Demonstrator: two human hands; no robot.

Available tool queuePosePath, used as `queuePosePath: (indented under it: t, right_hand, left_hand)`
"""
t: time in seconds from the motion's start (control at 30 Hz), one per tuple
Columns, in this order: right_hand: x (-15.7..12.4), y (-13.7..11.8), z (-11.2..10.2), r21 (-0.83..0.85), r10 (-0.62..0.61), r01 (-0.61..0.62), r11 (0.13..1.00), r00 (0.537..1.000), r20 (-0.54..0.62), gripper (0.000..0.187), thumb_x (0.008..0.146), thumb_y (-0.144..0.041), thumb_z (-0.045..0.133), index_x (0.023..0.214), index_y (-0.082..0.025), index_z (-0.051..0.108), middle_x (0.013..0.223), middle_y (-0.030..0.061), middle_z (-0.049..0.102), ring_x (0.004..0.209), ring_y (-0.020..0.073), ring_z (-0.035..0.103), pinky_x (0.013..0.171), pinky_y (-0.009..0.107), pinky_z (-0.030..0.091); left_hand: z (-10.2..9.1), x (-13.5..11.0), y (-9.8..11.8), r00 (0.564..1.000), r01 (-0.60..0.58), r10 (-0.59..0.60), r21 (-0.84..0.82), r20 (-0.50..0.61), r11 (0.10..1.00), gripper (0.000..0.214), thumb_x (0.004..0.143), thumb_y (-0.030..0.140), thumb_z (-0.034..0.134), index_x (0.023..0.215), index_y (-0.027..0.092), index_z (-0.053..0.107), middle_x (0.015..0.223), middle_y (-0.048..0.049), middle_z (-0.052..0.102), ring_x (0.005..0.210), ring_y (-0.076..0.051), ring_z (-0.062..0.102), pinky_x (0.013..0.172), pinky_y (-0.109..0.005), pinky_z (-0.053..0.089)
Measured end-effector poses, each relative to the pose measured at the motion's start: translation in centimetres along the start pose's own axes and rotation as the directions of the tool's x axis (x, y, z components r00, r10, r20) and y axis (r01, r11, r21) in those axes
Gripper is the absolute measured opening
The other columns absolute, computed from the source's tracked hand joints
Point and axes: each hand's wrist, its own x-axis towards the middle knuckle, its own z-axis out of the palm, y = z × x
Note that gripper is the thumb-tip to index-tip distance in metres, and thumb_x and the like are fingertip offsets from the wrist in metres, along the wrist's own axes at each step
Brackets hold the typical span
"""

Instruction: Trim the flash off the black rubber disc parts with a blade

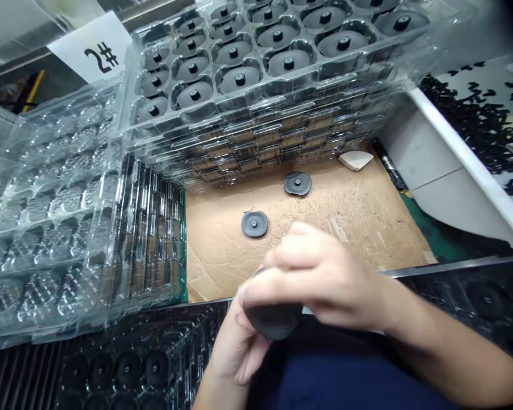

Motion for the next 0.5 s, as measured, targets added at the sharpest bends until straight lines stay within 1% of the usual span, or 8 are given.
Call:
queuePosePath:
  t: [0.07, 0.13, 0.2, 0.23, 0.33, 0.43, 0.47, 0.5]
  right_hand:
    - [-0.9, 1.1, 0.4, -0.012, 0.185, -0.187, 0.982, 0.976, -0.112, 0.029, 0.094, -0.018, 0.039, 0.100, -0.018, 0.068, 0.082, 0.0027, 0.067, 0.072, 0.0127, 0.057, 0.066, 0.029, 0.038]
    - [-2.6, 1.8, 1.3, 0.068, 0.413, -0.408, 0.910, 0.887, -0.204, 0.023, 0.091, -0.017, 0.046, 0.103, -0.019, 0.067, 0.085, 0.0029, 0.067, 0.074, 0.0129, 0.058, 0.064, 0.027, 0.042]
    - [-4.6, 2.2, 2.5, 0.186, 0.596, -0.568, 0.802, 0.783, -0.176, 0.021, 0.090, -0.019, 0.050, 0.103, -0.021, 0.066, 0.087, 0.0023, 0.068, 0.074, 0.0126, 0.060, 0.063, 0.024, 0.046]
    - [-5.7, 2.3, 3.2, 0.213, 0.652, -0.620, 0.755, 0.746, -0.138, 0.021, 0.090, -0.021, 0.050, 0.102, -0.022, 0.067, 0.087, 0.0024, 0.069, 0.075, 0.0131, 0.062, 0.064, 0.024, 0.048]
    - [-8.1, 2.7, 4.3, 0.213, 0.718, -0.695, 0.687, 0.694, -0.056, 0.021, 0.089, -0.026, 0.051, 0.098, -0.022, 0.070, 0.087, 0.0038, 0.071, 0.078, 0.0167, 0.065, 0.067, 0.028, 0.052]
    - [-8.3, 2.1, 3.3, 0.202, 0.742, -0.717, 0.668, 0.661, -0.108, 0.021, 0.089, -0.028, 0.051, 0.100, -0.022, 0.068, 0.092, 0.0043, 0.071, 0.082, 0.0183, 0.066, 0.065, 0.028, 0.052]
    - [-7.8, 1.5, 2.6, 0.203, 0.725, -0.697, 0.688, 0.673, -0.149, 0.020, 0.089, -0.027, 0.051, 0.102, -0.024, 0.067, 0.093, 0.0035, 0.070, 0.082, 0.0176, 0.065, 0.064, 0.027, 0.051]
    - [-7.1, 0.9, 1.8, 0.199, 0.681, -0.652, 0.732, 0.710, -0.180, 0.021, 0.090, -0.024, 0.051, 0.104, -0.026, 0.065, 0.094, 0.0023, 0.069, 0.083, 0.0164, 0.064, 0.064, 0.025, 0.050]
  left_hand:
    - [-0.4, -0.3, 0.3, 0.995, 0.012, -0.007, -0.053, 0.102, 0.999, 0.056, 0.056, 0.040, 0.080, 0.107, 0.023, 0.066, 0.103, -0.0061, 0.069, 0.093, -0.022, 0.065, 0.079, -0.027, 0.053]
    - [-0.9, -0.5, 0.5, 0.984, 0.044, -0.026, -0.100, 0.176, 0.994, 0.057, 0.054, 0.042, 0.079, 0.108, 0.027, 0.065, 0.111, -0.0051, 0.068, 0.096, -0.023, 0.065, 0.078, -0.028, 0.054]
    - [-1.2, -0.6, 0.6, 0.977, 0.074, -0.048, -0.117, 0.209, 0.990, 0.056, 0.054, 0.041, 0.079, 0.106, 0.028, 0.066, 0.113, -0.0043, 0.067, 0.098, -0.025, 0.065, 0.077, -0.028, 0.055]
    - [-1.2, -0.6, 0.6, 0.974, 0.082, -0.053, -0.121, 0.222, 0.989, 0.056, 0.053, 0.041, 0.080, 0.106, 0.028, 0.066, 0.112, -0.0045, 0.068, 0.099, -0.025, 0.065, 0.076, -0.028, 0.055]
    - [-1.1, -0.4, 0.6, 0.967, 0.100, -0.068, -0.122, 0.245, 0.987, 0.057, 0.052, 0.041, 0.081, 0.106, 0.027, 0.066, 0.113, -0.0049, 0.068, 0.100, -0.025, 0.065, 0.079, -0.028, 0.054]
    - [-0.6, -0.2, 0.6, 0.966, 0.092, -0.066, -0.095, 0.252, 0.991, 0.059, 0.052, 0.042, 0.081, 0.106, 0.026, 0.066, 0.112, -0.0054, 0.068, 0.100, -0.025, 0.065, 0.087, -0.030, 0.050]
    - [-0.4, -0.1, 0.6, 0.965, 0.089, -0.065, -0.086, 0.253, 0.992, 0.060, 0.051, 0.042, 0.082, 0.106, 0.025, 0.066, 0.111, -0.0052, 0.069, 0.098, -0.024, 0.066, 0.089, -0.031, 0.049]
    - [-0.2, -0.1, 0.6, 0.965, 0.089, -0.068, -0.074, 0.254, 0.993, 0.061, 0.050, 0.043, 0.082, 0.106, 0.025, 0.066, 0.108, -0.0050, 0.070, 0.096, -0.024, 0.067, 0.089, -0.031, 0.049]
